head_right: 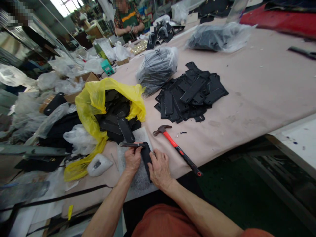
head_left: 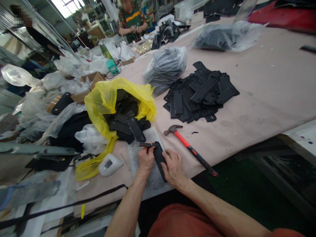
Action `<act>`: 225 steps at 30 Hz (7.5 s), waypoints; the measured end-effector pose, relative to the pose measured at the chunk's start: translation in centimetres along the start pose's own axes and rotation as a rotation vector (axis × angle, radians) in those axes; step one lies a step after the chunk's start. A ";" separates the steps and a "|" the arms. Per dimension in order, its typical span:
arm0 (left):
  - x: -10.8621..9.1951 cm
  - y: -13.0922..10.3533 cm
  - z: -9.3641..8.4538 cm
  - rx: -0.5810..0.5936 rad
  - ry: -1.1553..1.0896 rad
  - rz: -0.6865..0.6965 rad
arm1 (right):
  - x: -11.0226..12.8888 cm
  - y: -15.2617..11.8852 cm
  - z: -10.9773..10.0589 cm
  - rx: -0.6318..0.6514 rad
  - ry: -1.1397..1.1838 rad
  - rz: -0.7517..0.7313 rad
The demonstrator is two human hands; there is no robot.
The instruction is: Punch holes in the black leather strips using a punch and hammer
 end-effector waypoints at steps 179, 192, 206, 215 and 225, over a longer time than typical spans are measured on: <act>1.1 -1.0 -1.2 -0.077 -0.004 -0.059 | -0.1 -1.5 -2.1 0.365 -0.199 -0.175; 0.8 -1.2 -0.9 0.051 -0.139 -0.043 | -2.6 7.3 0.1 0.314 -0.097 -0.172; 0.5 -1.3 -0.5 0.079 -0.113 0.007 | -3.2 7.5 -0.3 0.372 -0.012 -0.161; 0.4 -1.2 -0.3 0.081 -0.124 -0.041 | -3.6 7.5 0.0 0.355 0.015 -0.155; 0.2 -1.2 -0.3 0.058 -0.117 -0.043 | -3.7 7.4 0.1 0.349 0.005 -0.149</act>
Point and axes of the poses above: each hand's wrist, its own y-axis towards the middle knuckle, its own z-axis out of the palm, x = y × z, the point moved 6 cm from there along y, towards the middle knuckle, and after that the axes turned 4 degrees about y, right-handed, at the moved point
